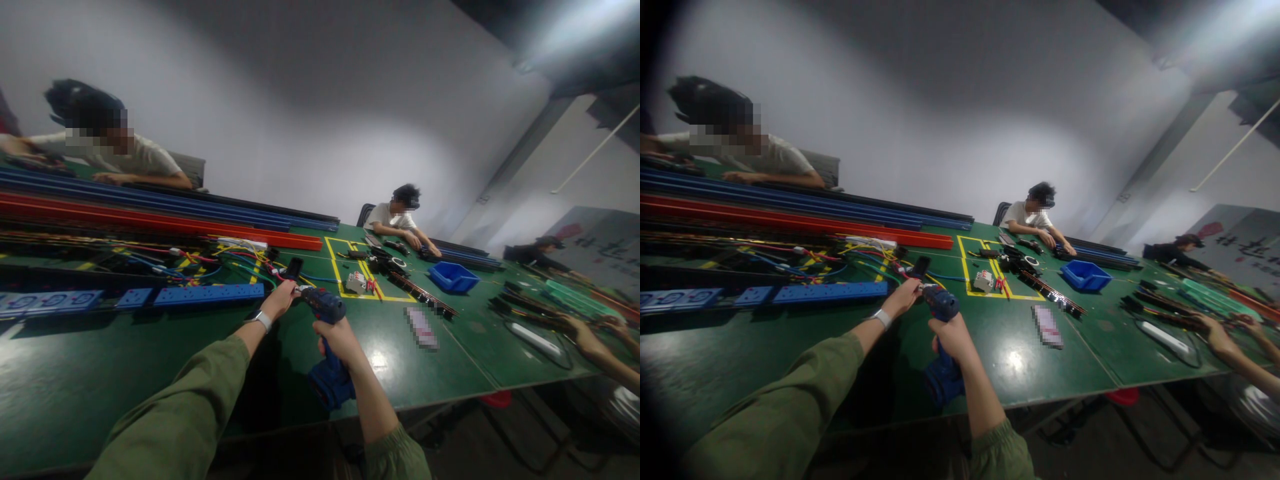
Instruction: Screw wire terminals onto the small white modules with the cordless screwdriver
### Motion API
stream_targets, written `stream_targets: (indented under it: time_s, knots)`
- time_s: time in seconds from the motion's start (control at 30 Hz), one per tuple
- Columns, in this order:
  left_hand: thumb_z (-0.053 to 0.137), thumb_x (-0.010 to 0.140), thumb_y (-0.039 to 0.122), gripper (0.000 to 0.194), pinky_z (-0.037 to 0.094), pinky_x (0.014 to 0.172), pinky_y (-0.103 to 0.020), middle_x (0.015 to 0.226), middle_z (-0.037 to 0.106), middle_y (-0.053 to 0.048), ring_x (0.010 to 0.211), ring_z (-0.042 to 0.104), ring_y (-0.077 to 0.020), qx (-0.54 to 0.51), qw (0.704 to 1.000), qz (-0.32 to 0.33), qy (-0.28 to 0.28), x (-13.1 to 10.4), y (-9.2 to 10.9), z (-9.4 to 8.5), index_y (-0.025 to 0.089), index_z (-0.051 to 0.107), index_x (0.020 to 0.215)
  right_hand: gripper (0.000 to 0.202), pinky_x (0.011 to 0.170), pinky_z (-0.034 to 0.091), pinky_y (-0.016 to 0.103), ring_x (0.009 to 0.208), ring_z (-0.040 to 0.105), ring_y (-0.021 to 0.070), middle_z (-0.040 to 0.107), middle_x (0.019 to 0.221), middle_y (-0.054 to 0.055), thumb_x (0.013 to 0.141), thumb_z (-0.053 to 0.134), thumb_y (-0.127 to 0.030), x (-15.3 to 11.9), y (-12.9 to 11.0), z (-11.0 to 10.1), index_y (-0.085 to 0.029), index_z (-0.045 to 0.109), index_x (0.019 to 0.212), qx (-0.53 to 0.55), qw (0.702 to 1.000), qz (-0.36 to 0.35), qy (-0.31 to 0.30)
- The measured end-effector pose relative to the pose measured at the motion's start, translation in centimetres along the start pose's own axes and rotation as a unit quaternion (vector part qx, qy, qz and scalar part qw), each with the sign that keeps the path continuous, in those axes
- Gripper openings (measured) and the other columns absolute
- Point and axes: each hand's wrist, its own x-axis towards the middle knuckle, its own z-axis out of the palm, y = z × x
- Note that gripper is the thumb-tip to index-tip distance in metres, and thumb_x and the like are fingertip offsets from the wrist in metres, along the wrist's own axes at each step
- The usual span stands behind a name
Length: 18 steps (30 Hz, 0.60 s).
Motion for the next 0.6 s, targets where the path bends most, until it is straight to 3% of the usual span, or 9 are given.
stream_targets:
  time_s: [0.23,0.6]
  knots:
    - [0.050,0.088,0.028,0.014,0.044,0.090,-0.035,0.096,0.062,-0.008,0.091,0.058,-0.0206,0.014,1.000,0.017,0.000,0.18,-0.58,0.32,0.018,0.060,0.091,0.030,0.036,0.033,0.021,0.034,0.050,0.0123,0.045,0.048,-0.009,0.071,0.055,-0.024,-0.07,-0.15,0.04,-0.017,0.057,0.099,0.003,1.000,-0.017,-0.007]
    - [0.050,0.089,0.030,0.017,0.045,0.088,-0.035,0.096,0.061,-0.008,0.088,0.057,-0.0202,0.004,1.000,0.025,0.014,0.08,-0.80,0.47,0.017,0.060,0.092,0.019,0.035,0.034,0.022,0.034,0.051,0.0133,0.046,0.050,-0.008,0.071,0.055,-0.024,0.10,0.26,-0.03,-0.018,0.057,0.089,0.003,1.000,-0.018,0.003]
